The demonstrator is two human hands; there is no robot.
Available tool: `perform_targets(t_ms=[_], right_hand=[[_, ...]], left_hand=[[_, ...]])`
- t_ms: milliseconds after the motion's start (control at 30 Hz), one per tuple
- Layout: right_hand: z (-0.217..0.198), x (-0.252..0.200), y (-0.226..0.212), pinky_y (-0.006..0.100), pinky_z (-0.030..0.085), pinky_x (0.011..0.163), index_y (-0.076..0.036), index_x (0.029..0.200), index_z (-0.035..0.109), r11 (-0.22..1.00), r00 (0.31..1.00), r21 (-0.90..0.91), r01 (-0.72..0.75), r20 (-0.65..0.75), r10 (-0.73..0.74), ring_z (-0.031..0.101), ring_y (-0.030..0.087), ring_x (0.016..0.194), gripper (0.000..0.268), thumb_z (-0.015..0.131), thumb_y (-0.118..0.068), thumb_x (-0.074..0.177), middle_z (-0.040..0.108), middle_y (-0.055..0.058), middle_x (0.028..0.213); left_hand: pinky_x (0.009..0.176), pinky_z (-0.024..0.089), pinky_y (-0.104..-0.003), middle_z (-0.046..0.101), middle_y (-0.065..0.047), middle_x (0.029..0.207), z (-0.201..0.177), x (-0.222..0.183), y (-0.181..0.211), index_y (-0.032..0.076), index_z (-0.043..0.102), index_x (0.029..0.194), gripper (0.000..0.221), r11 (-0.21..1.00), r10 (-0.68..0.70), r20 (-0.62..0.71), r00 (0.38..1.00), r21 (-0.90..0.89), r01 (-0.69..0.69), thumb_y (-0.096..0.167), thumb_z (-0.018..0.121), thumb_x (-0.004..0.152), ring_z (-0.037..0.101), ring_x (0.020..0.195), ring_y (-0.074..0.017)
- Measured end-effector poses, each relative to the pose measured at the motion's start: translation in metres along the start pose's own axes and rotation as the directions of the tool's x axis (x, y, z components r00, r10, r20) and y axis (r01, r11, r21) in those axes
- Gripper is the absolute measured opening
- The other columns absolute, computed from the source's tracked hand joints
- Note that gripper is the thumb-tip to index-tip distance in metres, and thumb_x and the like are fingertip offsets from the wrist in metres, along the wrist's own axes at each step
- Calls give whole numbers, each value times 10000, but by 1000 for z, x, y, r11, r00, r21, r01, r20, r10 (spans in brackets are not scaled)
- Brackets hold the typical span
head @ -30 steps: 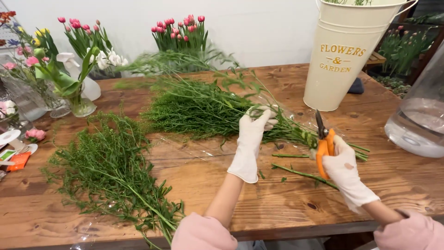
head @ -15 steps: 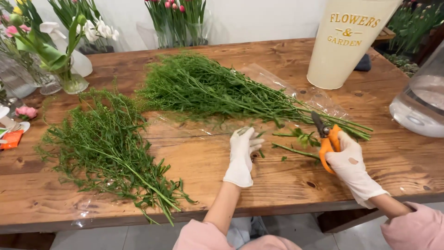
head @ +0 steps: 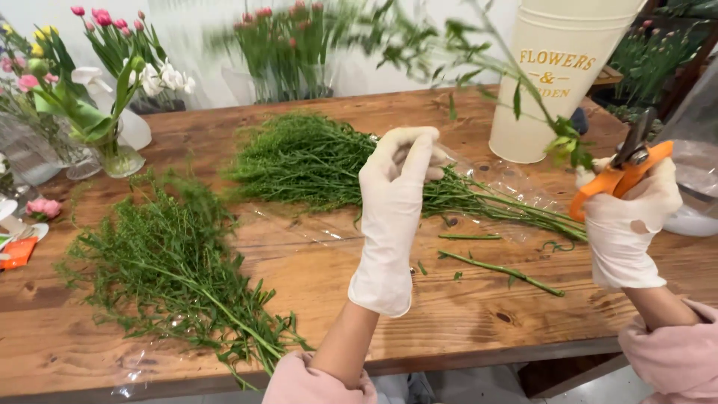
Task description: Trim the stems of green foliage bunches using floral shears on a wooden workbench
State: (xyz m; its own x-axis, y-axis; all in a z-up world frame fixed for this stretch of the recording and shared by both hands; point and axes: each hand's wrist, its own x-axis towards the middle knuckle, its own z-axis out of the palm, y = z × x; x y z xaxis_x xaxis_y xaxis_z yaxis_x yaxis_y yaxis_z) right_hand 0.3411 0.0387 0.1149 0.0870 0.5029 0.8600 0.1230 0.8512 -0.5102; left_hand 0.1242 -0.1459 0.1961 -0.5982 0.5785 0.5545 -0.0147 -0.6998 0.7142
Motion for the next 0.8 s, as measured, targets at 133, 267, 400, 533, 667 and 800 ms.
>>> perform_targets(t_ms=[133, 267, 400, 533, 667, 800], right_hand=[[-1, -8, 2, 342, 533, 824, 38, 1133, 542, 991, 997, -123, 56, -47, -62, 662, 226, 926, 422, 914, 60, 935, 694, 191, 1064], [-3, -46, 47, 331, 376, 644, -44, 897, 441, 946, 996, -317, -60, 42, 77, 440, 165, 714, 311, 744, -12, 832, 536, 86, 850], [5, -89, 58, 333, 515, 870, -11, 974, 603, 943, 968, -330, -43, 218, 120, 654, 238, 883, 351, 799, -115, 702, 697, 122, 1016], [14, -124, 59, 394, 551, 630, -46, 897, 689, 954, 966, -299, -3, 246, 80, 687, 343, 713, 308, 919, -74, 694, 685, 153, 753], [9, -163, 91, 389, 589, 852, -152, 979, 678, 861, 815, -508, 1, 500, 294, 710, 274, 952, 434, 880, -223, 601, 733, 74, 929], [14, -158, 76, 344, 470, 1116, -282, 1292, 660, 751, 517, -653, -96, 612, 598, 609, 199, 1250, 802, 795, -270, 502, 684, -30, 1301]], left_hand=[[705, 584, -225, 718, -110, 853, 12, 5, 1, 39, 677, 1064, 164, 1000, -18, 94, 995, 11, 17, 145, 592, 972, 679, 807, -114], [768, 599, -231, 736, -154, 1011, 14, -3, -10, 10, 672, 1140, 204, 999, -52, 146, 988, -6, 53, 51, 569, 970, 700, 918, -155], [708, 639, -240, 744, -90, 1064, -15, 0, -61, 52, 702, 1182, 292, 963, -160, 8, 987, 219, 155, 50, 561, 926, 688, 879, -120], [664, 622, -287, 741, -90, 1127, -79, 6, -158, 227, 692, 1214, 345, 710, -406, -178, 896, 556, 432, 157, 631, 881, 751, 703, -153], [589, 643, -347, 667, -203, 1079, -131, 9, -251, 49, 453, 1413, 687, 782, -535, -325, 780, 159, 603, 12, 665, 761, 739, 651, -309], [551, 635, -312, 663, -168, 1001, -132, 10, -243, 48, 396, 1400, 722, 782, -563, -412, 717, 15, 623, 1, 715, 754, 745, 634, -290]])
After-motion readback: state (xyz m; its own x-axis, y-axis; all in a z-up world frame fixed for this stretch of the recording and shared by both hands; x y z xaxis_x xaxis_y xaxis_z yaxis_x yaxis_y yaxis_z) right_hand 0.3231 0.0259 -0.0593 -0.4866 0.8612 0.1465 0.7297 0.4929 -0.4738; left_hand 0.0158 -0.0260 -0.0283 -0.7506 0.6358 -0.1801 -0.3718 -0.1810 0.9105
